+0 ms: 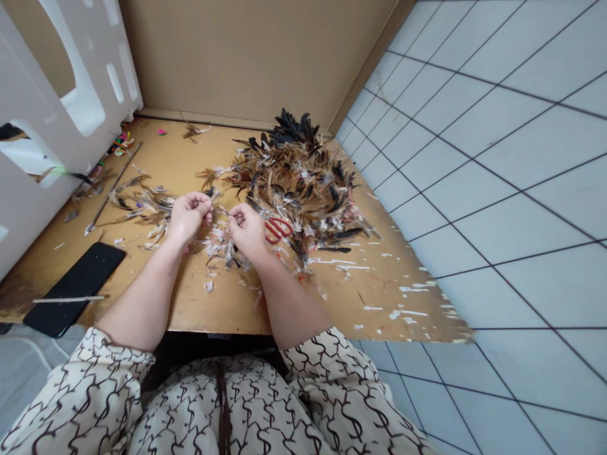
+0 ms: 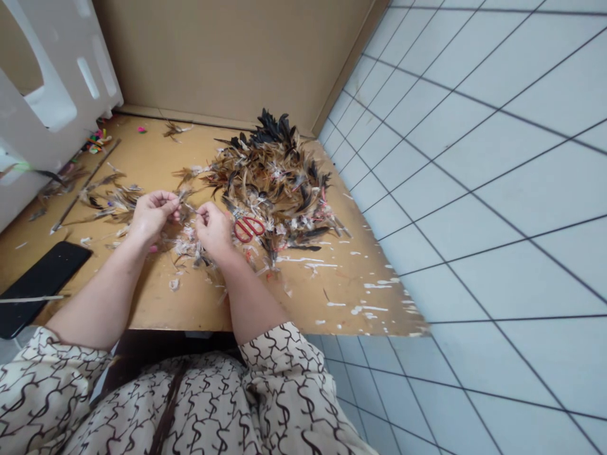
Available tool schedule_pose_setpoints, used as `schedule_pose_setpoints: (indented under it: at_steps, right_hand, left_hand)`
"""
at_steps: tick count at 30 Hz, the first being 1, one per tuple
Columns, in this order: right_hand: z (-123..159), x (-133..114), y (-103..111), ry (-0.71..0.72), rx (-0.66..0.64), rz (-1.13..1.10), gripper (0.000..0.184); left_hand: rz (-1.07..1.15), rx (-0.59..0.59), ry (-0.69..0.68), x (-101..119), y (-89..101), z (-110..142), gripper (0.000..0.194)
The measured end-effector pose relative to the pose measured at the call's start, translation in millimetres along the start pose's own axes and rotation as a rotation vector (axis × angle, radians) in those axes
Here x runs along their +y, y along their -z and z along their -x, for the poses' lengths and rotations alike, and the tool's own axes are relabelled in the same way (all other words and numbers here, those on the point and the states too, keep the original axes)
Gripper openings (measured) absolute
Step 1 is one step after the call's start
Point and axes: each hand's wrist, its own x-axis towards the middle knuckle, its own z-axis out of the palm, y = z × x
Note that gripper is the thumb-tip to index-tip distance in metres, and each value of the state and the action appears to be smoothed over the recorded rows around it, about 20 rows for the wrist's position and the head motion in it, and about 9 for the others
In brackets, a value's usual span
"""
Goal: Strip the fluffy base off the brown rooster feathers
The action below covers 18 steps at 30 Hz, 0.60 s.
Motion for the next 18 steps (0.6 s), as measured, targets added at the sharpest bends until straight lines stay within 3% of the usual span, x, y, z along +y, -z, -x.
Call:
schedule_pose_setpoints:
  at_steps: [8, 18]
  right_hand:
    - [4.1, -4.1, 9.4, 0.272, -0.062, 0.467, 0.017]
    - [4.6, -3.3, 10.8, 0.292, -0.055, 0.541, 0.022]
  left_hand:
    - [-0.064, -0.102, 0.014, -0.2, -2.9, 4.4, 0.01]
    - [-0.17, -0.192, -0.029, -7.0, -3.8, 4.1, 0.008]
